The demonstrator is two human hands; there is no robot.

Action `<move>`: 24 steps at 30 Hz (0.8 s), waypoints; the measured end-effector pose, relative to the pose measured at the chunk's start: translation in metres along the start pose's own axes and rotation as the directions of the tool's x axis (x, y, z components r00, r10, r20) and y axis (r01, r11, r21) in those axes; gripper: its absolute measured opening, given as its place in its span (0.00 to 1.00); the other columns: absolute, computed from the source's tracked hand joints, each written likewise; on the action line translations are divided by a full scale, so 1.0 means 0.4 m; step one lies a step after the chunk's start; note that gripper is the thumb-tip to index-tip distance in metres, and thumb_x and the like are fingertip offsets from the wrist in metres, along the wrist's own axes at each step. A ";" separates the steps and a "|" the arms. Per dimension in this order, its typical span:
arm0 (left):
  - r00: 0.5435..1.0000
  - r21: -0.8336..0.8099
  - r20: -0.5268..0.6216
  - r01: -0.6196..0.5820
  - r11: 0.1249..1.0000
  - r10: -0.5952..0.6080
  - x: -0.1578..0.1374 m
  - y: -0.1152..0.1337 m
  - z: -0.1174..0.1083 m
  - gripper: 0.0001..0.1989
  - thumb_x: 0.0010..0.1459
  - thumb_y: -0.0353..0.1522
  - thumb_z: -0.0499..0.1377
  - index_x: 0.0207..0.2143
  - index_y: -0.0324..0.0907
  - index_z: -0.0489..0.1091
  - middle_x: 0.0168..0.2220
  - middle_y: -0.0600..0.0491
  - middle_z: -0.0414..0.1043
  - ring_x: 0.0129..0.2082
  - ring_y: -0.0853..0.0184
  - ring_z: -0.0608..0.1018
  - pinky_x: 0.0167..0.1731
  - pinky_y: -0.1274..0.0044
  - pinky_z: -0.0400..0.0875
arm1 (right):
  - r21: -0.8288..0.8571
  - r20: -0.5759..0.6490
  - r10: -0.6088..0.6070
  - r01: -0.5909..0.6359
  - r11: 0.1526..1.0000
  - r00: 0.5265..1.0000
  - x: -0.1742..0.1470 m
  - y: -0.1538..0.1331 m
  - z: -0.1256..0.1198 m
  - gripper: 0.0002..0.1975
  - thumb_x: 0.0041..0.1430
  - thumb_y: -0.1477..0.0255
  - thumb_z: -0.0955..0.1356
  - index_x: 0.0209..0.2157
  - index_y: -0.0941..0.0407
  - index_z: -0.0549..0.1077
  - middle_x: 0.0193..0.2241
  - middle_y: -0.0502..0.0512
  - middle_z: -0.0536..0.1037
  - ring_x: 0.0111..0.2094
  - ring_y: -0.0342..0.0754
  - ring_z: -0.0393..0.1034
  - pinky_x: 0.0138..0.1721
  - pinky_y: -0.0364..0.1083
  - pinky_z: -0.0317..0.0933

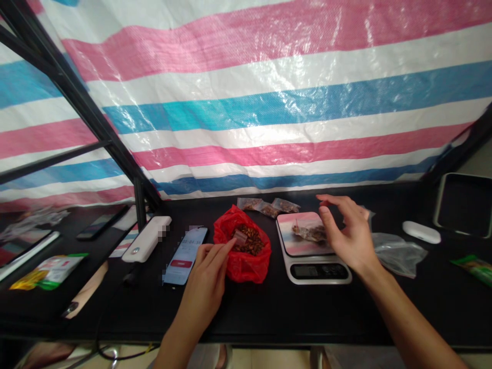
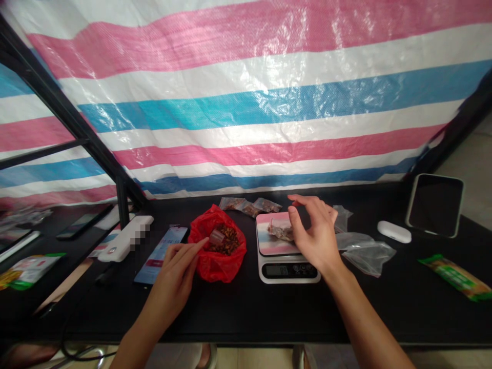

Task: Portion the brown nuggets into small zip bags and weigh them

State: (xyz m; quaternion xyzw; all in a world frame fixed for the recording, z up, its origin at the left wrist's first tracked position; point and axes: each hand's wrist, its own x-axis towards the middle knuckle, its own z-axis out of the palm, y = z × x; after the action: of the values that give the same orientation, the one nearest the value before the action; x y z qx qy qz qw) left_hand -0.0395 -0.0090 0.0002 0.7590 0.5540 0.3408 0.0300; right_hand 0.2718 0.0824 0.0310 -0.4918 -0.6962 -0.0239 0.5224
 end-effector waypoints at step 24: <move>0.875 -0.033 -0.483 -0.010 0.999 -0.007 0.033 0.063 -0.008 0.12 0.67 0.25 0.51 0.41 0.44 0.72 0.41 0.50 0.75 0.45 0.63 0.76 0.48 0.69 0.71 | -0.004 -0.076 0.004 -0.004 1.000 0.997 0.004 0.006 -0.009 0.10 0.69 0.65 0.64 0.39 0.50 0.77 0.38 0.55 0.81 0.42 0.55 0.75 0.51 0.58 0.58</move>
State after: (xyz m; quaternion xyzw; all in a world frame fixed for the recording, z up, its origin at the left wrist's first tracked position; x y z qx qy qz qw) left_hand -0.0188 -0.0085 0.0196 0.6496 0.5375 0.5290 -0.0964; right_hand 0.2761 0.0826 0.0327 -0.4930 -0.6748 -0.0429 0.5475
